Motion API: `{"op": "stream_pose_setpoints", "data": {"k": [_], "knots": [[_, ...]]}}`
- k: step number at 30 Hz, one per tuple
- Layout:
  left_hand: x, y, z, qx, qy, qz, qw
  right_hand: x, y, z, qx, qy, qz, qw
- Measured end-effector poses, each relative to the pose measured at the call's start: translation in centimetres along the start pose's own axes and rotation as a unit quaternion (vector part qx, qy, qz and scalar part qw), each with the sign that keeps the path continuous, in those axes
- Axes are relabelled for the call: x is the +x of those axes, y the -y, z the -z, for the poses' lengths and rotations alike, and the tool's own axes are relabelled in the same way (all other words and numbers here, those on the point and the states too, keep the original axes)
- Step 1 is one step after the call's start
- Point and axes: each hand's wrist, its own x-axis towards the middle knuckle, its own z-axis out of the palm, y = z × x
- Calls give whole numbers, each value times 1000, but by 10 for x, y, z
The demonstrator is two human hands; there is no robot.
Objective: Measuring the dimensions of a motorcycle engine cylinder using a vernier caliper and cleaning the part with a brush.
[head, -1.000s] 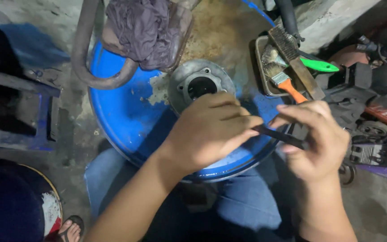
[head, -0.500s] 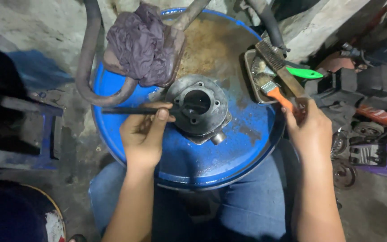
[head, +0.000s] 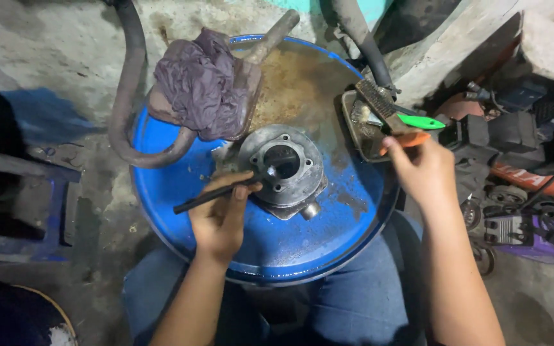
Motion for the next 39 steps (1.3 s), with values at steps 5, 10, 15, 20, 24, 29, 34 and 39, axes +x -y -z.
{"op": "stream_pose_setpoints", "data": {"k": [5,10,15,20,24,29,34,39], "knots": [[4,-3,2,-17,9,-36,999,3,-12,1,-32,16,8,999],[9,-2,5,-22,1,-53,998,22,33,45,52,-57,100,992],[9,2,7,-22,-4,-79,997,20,14,15,68,-67,128,987],[7,3,5,-16,-4,-83,996,11,28,14,1,6,59,998],[-7,14,9,-16,35,-33,999,26,39,38,48,-22,88,995],[-6,10,6,21,42,-40,998,19,31,19,89,-100,119,984],[-7,12,4,27,45,-52,997,5,12,5,-73,73,91,990],[-7,12,3,18,35,-56,998,11,53,39,22,-56,131,990]]}}
